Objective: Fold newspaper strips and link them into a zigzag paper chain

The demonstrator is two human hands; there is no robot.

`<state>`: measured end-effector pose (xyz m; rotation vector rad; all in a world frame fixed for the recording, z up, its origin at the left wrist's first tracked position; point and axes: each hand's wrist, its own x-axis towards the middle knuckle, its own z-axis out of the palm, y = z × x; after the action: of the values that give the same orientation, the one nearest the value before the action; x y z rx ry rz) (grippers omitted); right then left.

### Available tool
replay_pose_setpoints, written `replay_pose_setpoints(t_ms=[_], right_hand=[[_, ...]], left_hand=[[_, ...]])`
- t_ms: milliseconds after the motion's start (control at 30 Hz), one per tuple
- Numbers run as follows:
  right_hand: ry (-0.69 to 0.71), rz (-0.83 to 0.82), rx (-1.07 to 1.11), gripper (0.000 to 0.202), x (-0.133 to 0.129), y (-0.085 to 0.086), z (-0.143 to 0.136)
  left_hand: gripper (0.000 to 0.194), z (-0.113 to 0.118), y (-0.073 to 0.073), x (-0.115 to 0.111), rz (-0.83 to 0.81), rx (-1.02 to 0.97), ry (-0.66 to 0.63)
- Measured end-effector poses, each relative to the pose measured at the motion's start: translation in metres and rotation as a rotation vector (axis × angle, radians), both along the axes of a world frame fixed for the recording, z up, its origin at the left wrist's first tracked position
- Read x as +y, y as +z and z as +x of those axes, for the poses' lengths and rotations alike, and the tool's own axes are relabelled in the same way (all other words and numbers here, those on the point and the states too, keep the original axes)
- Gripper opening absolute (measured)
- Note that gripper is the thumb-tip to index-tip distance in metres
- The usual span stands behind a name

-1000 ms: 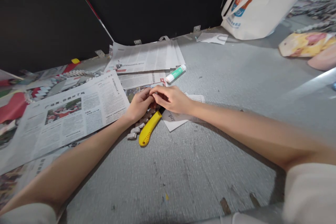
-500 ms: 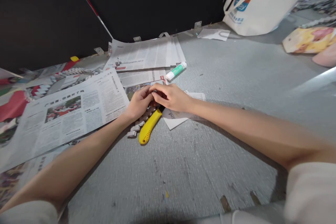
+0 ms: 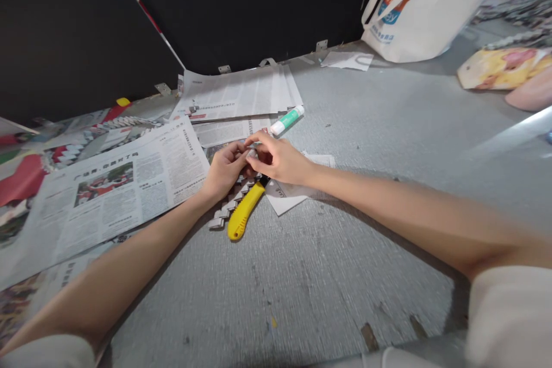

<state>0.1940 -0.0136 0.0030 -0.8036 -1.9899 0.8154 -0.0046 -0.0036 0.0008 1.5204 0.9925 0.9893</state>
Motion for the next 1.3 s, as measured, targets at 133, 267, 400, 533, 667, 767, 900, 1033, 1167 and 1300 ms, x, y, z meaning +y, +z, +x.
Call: replay_pose_setpoints(t_ms=[133,267,400,533,667,767,900,1033,1167,1300], right_hand=[[-0.033,0.008,-0.022,0.023,-0.001,0.002,0.001],[-0.057,-0.004,-0.021,0.020,0.000,0.002,0.001],[-0.127,-0.056,0.019,0.015,0.004,-0.004,0.000],[-0.125,-0.050,-0.002,0.013,0.007,-0.008,0.000],[-0.138,-0.027,-0.049,0.016,0.008,-0.007,0.000],[-0.145,-0.023,-0.068,0.020,0.007,-0.004,0.000],[-0.133,-0.022,-0.107,0.028,0.005,0.001,0.000],[-0.110,-0.029,-0.112,0.030,0.005,0.002,0.000],[-0.083,-0.030,-0.088,0.026,0.004,0.001,0.000],[-0.034,0.001,-0.084,0.019,0.002,0.001,0.001]], left_hand=[[0.046,0.000,0.003,-0.002,0.018,0.010,0.050],[0.042,-0.001,0.007,-0.002,-0.007,0.005,0.045],[0.037,-0.001,0.009,-0.003,0.036,-0.013,-0.014],[0.030,-0.002,0.011,-0.004,0.069,-0.001,-0.047],[0.029,-0.002,0.012,-0.005,0.057,-0.030,-0.057],[0.027,-0.002,0.011,-0.005,0.042,-0.038,-0.038],[0.029,-0.001,0.009,-0.004,0.026,-0.065,-0.028],[0.028,-0.002,0.009,-0.005,0.019,-0.061,-0.037],[0.027,-0.004,0.007,-0.004,-0.001,-0.071,-0.047],[0.027,-0.006,0.003,-0.001,-0.031,-0.101,-0.067]])
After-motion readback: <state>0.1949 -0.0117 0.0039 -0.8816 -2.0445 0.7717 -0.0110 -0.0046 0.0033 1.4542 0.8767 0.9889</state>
